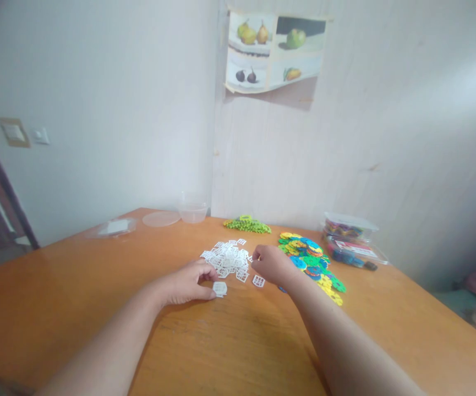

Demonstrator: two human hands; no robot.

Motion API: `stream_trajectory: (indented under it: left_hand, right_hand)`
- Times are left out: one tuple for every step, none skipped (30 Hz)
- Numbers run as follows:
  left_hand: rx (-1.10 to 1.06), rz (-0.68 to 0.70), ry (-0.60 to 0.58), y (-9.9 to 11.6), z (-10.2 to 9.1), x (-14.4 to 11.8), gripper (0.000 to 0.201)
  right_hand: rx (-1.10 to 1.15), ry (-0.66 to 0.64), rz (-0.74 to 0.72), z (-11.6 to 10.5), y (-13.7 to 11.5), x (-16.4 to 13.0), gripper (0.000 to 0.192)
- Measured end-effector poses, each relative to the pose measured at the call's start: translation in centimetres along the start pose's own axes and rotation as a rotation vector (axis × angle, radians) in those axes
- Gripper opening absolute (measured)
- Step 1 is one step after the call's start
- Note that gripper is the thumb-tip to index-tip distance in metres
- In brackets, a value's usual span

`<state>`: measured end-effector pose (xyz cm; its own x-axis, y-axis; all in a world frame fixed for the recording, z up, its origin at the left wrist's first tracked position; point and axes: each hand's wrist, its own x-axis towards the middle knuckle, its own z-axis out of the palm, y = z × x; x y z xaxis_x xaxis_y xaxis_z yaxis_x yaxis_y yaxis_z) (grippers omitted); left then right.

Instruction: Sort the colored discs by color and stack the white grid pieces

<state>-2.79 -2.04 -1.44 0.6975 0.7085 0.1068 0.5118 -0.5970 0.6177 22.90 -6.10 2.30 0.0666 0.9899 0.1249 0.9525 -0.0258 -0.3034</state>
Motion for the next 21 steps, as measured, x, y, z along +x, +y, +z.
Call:
stream_trajectory:
  left_hand:
    - [0.003, 0.006, -0.004, 0.0, 0.0, 0.0, 0.032]
    - [0.005, 0.011, -0.01, 0.1, -0.1, 0.0, 0.031]
    - [0.008, 0.014, -0.018, 0.1, -0.1, 0.0, 0.03]
    - [0.01, 0.017, -0.025, 0.1, -0.1, 0.0, 0.03]
    - [0.012, 0.017, -0.028, 0.2, -0.1, 0.0, 0.029]
    - [0.012, 0.017, -0.027, 0.2, -0.1, 0.0, 0.029]
    - [0.01, 0.018, -0.022, 0.2, -0.1, 0.0, 0.029]
    - [0.009, 0.017, -0.016, 0.1, -0.1, 0.0, 0.03]
    - [0.008, 0.018, -0.012, 0.1, -0.1, 0.0, 0.03]
    - [0.008, 0.019, -0.01, 0.1, -0.1, -0.1, 0.03]
    - [0.008, 0.019, -0.01, 0.1, -0.1, -0.1, 0.03]
    - [0.008, 0.019, -0.011, 0.1, -0.1, -0.1, 0.031]
    - [0.007, 0.02, -0.011, 0.1, -0.1, -0.1, 0.031]
    - [0.007, 0.022, -0.009, 0.1, -0.1, 0.0, 0.031]
    - [0.006, 0.021, -0.007, 0.1, -0.1, 0.0, 0.032]
    - [0.005, 0.019, -0.006, 0.1, -0.1, 0.0, 0.032]
    - [0.001, 0.015, -0.007, 0.0, -0.1, 0.0, 0.032]
    - [-0.004, 0.009, -0.008, 0.0, -0.1, 0.0, 0.033]
    - [-0.012, 0.001, -0.009, 0.0, -0.1, -0.1, 0.034]
    - [-0.02, -0.007, -0.011, 0.0, -0.1, -0.1, 0.035]
    - [-0.028, -0.013, -0.012, 0.0, 0.0, -0.1, 0.035]
  right_hand:
    - [-0.005, -0.023, -0.006, 0.1, 0.1, -0.1, 0.012]
    - [-0.006, -0.04, -0.012, 0.3, 0.0, -0.2, 0.012]
    - [-0.007, -0.054, -0.018, 0.6, -0.2, -0.3, 0.015]
    - [-0.009, -0.063, -0.025, 0.9, -0.4, -0.5, 0.019]
    - [-0.018, -0.066, -0.03, 1.2, -0.7, -0.7, 0.024]
    - [-0.034, -0.064, -0.034, 1.4, -1.0, -0.8, 0.028]
    - [-0.059, -0.063, -0.035, 1.7, -1.3, -1.0, 0.03]
    - [-0.086, -0.063, -0.035, 1.9, -1.5, -1.1, 0.03]
    - [-0.114, -0.067, -0.033, 2.0, -1.7, -1.2, 0.028]
    - [-0.137, -0.073, -0.028, 2.1, -1.8, -1.3, 0.026]
    - [-0.153, -0.08, -0.021, 2.2, -1.9, -1.3, 0.024]
    - [-0.163, -0.088, -0.015, 2.2, -2.0, -1.4, 0.023]
    - [-0.167, -0.091, -0.01, 2.1, -2.1, -1.4, 0.023]
    - [-0.169, -0.089, -0.009, 2.0, -2.1, -1.4, 0.023]
    - [-0.168, -0.084, -0.012, 2.0, -2.1, -1.4, 0.023]
    - [-0.164, -0.08, -0.018, 1.9, -2.1, -1.4, 0.023]
    - [-0.157, -0.08, -0.027, 1.8, -2.1, -1.4, 0.023]
    - [-0.151, -0.083, -0.037, 1.7, -2.1, -1.4, 0.023]
    - [-0.146, -0.088, -0.046, 1.6, -2.1, -1.4, 0.023]
    - [-0.142, -0.097, -0.054, 1.6, -2.1, -1.5, 0.024]
    - [-0.142, -0.106, -0.059, 1.6, -2.2, -1.6, 0.025]
